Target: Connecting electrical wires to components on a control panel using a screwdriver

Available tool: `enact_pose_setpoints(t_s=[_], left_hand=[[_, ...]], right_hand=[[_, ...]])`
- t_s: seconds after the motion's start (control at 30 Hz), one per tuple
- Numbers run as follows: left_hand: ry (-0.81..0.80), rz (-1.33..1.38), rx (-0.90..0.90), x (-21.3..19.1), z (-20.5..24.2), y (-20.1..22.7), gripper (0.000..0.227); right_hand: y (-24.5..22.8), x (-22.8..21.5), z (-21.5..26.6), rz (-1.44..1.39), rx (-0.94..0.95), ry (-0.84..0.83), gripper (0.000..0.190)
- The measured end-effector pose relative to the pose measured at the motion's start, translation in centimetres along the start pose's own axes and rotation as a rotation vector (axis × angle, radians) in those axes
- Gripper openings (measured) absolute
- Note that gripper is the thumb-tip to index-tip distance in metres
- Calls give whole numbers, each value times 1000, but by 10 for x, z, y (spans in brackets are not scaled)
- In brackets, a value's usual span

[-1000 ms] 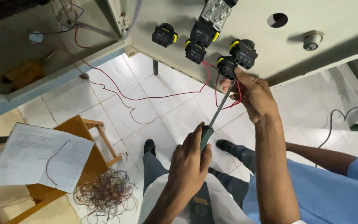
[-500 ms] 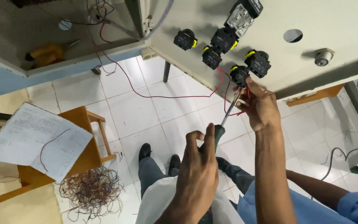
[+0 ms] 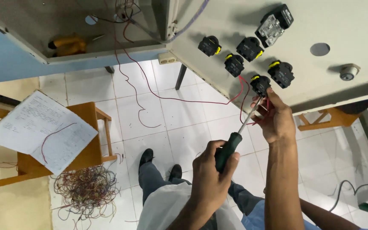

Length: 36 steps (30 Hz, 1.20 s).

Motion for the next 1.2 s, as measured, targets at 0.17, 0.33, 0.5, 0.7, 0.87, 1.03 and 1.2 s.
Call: enact_pose_setpoints(t_s=[0.17,0.33,0.5,0.7,0.87,1.03,1.2], left_hand=[[157,-25,317,3,13,9,31],[202,-188,449,4,16,16,34],[307,-396,560,8,19,25,31],[300,-356,552,8,24,33,28],[-8,163,-163,19,6,-6,38],[-92,367,-417,30,7,-7,30],[104,92,-4,19,8,-2,33]], right_hand=[[7,-11,-1,-22,-143,138,30],[22,-3,-14,-369,-42,111,21],[37,-7,-38,-604,86,30,24],[21,6,-29,-531,35,-29,30],[20,10,-21,-578,27,125,23],[24,8,-20,-554,19,164,17],[22,10,-12,-540,7,204,20]])
Point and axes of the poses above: each hand's wrist, its own z-axis away from the middle knuckle, its own x-axis out of the palm, y = z × x, the point moved 6 cm from there along -z, towards the middle knuckle, and after that the axes turned 7 degrees about -x, right-handed, at the moved point
